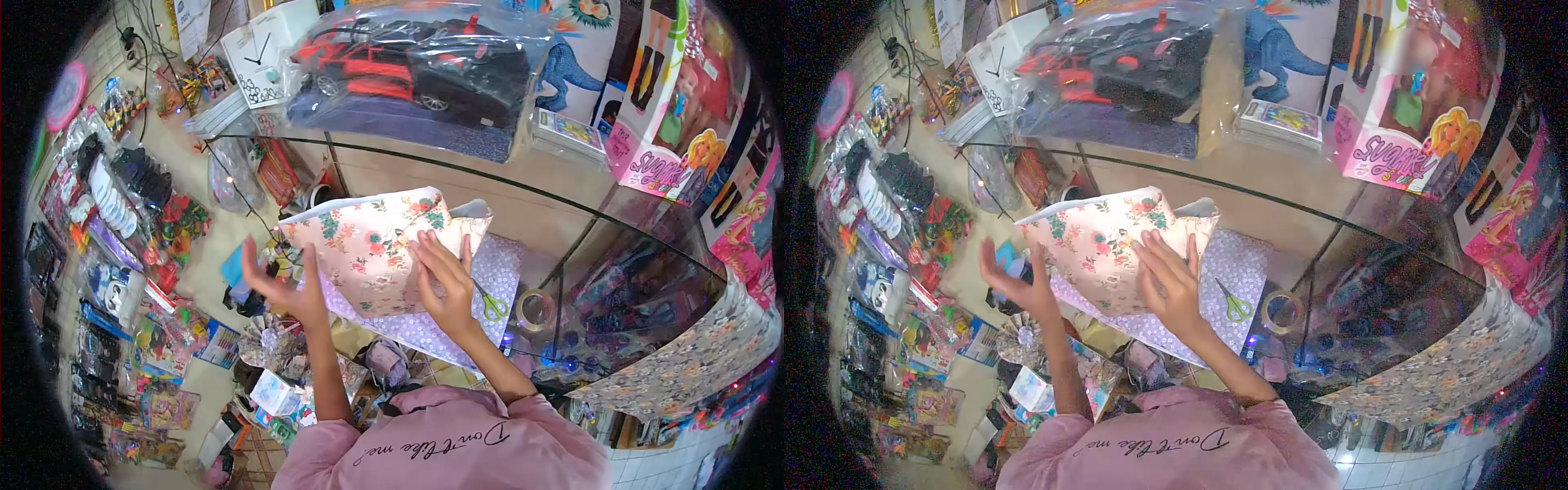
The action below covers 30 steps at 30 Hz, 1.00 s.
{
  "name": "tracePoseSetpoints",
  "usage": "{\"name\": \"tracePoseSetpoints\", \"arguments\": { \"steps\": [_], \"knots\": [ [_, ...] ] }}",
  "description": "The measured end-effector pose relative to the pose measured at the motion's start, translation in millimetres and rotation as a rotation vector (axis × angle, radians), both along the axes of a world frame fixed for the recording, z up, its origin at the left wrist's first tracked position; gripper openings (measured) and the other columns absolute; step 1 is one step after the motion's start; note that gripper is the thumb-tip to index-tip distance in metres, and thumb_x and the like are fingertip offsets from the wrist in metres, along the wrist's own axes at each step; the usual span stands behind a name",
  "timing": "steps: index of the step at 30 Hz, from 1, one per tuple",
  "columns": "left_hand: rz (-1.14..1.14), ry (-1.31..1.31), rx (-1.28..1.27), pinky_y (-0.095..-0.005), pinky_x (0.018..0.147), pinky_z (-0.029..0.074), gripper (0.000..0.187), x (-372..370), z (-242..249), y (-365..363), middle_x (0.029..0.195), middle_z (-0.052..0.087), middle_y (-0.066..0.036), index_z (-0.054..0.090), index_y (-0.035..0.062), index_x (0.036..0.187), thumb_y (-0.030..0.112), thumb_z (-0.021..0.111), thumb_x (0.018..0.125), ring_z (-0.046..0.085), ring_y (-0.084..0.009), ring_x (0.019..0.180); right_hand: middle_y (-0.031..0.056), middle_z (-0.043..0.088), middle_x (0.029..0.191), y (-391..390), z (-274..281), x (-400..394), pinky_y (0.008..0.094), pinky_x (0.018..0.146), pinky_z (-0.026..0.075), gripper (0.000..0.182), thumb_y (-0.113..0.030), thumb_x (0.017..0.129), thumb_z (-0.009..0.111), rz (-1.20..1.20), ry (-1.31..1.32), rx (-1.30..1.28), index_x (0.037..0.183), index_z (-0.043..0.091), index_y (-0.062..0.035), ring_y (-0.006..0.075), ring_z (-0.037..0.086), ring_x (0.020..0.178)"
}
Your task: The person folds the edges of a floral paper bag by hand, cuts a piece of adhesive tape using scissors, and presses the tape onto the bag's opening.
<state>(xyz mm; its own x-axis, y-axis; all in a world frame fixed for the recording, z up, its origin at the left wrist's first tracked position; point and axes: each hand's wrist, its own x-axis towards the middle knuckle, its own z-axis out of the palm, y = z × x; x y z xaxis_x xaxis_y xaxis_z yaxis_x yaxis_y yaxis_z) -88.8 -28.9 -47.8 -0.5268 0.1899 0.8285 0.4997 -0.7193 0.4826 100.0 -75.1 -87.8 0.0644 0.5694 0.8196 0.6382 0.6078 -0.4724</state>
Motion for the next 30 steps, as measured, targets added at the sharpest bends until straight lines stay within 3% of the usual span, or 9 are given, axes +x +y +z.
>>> {"name": "tracePoseSetpoints", "arguments": {
  "steps": [1,4,7,8,11,15,16,20,30],
  "knots": [
    [-0.056,-0.056,-0.049,-0.0378,0.097,0.039,0.056,-8,3,5,0.119,0.058,-0.014,0.052,0.0,0.123,0.004,0.077,0.073,0.053,-0.0238,0.112,0.0131,0.056,0.13,0,-1,-1,0.0532,0.113,0.013,0.037,-0.006,0.082,0.062,-0.007,-0.011,-0.011,0.119,0.065,-0.0118,0.0261,0.051,0.125],
    [-0.551,-0.118,-0.315,-0.0315,0.094,0.042,0.051,-28,1,19,0.118,0.061,-0.015,0.054,-0.003,0.122,0.003,0.075,0.075,0.056,-0.0188,0.111,0.0114,0.051,0.135,-2,3,-8,0.0539,0.113,0.007,0.039,-0.013,0.084,0.064,-0.052,-0.061,-0.026,0.122,0.064,-0.0171,0.0262,0.045,0.13],
    [-0.637,-0.205,-0.536,-0.0265,0.089,0.044,0.037,-32,-4,18,0.109,0.065,-0.012,0.06,-0.0047,0.111,0.003,0.074,0.077,0.059,-0.0145,0.102,0.01,0.047,0.138,-1,6,-12,0.0547,0.113,0.003,0.04,-0.018,0.084,0.065,-0.082,-0.108,-0.086,0.124,0.063,-0.0196,0.0263,0.041,0.132],
    [-0.61,-0.237,-0.497,-0.0278,0.085,0.045,0.027,-29,-3,16,0.1,0.068,-0.008,0.066,-0.0022,0.1,0.003,0.076,0.076,0.06,-0.0146,0.098,0.0101,0.047,0.138,1,5,-13,0.0549,0.113,0.003,0.04,-0.018,0.084,0.065,-0.084,-0.109,-0.08,0.124,0.063,-0.0196,0.0263,0.041,0.132],
    [-0.312,-0.019,-0.409,-0.028,0.081,0.045,0.023,-20,-14,9,0.096,0.068,-0.007,0.067,0.0013,0.097,0.002,0.075,0.075,0.061,-0.0156,0.096,0.0102,0.048,0.138,5,0,-13,0.055,0.113,0.003,0.04,-0.018,0.084,0.065,-0.096,-0.113,-0.072,0.124,0.063,-0.0193,0.0263,0.041,0.132],
    [-0.095,0.371,-0.143,-0.0362,0.089,0.038,0.019,3,-17,-9,0.095,0.068,-0.005,0.068,0.0066,0.085,0.001,0.075,0.069,0.062,-0.0214,0.092,0.0098,0.048,0.138,6,-2,-13,0.055,0.113,0.002,0.04,-0.018,0.085,0.064,-0.104,-0.108,-0.075,0.125,0.062,-0.0184,0.0265,0.041,0.132],
    [-0.152,0.405,-0.147,-0.0376,0.094,0.032,0.027,7,-21,-11,0.096,0.068,-0.002,0.07,0.0102,0.091,0.002,0.076,0.066,0.061,-0.021,0.098,0.0095,0.048,0.138,6,-2,-13,0.0551,0.113,0.002,0.041,-0.017,0.085,0.064,-0.104,-0.101,-0.076,0.125,0.061,-0.0182,0.0267,0.041,0.132],
    [-0.062,0.578,-0.187,-0.0359,0.096,0.028,0.039,20,-43,-5,0.103,0.067,0.003,0.072,0.0161,0.105,0.007,0.076,0.068,0.057,-0.0167,0.104,0.0091,0.05,0.136,6,-3,-12,0.0546,0.113,0.004,0.043,-0.017,0.085,0.063,-0.1,-0.065,-0.055,0.128,0.058,-0.0123,0.0257,0.042,0.131],
    [-0.029,0.703,-0.288,-0.039,0.099,0.025,0.035,41,-51,-10,0.12,0.062,-0.002,0.069,0.0132,0.112,0.019,0.073,0.078,0.052,-0.0169,0.112,0.0103,0.052,0.134,4,-1,-10,0.054,0.113,0.006,0.044,-0.015,0.086,0.062,-0.128,-0.123,-0.049,0.129,0.056,-0.0072,0.0254,0.045,0.129]
  ]
}}
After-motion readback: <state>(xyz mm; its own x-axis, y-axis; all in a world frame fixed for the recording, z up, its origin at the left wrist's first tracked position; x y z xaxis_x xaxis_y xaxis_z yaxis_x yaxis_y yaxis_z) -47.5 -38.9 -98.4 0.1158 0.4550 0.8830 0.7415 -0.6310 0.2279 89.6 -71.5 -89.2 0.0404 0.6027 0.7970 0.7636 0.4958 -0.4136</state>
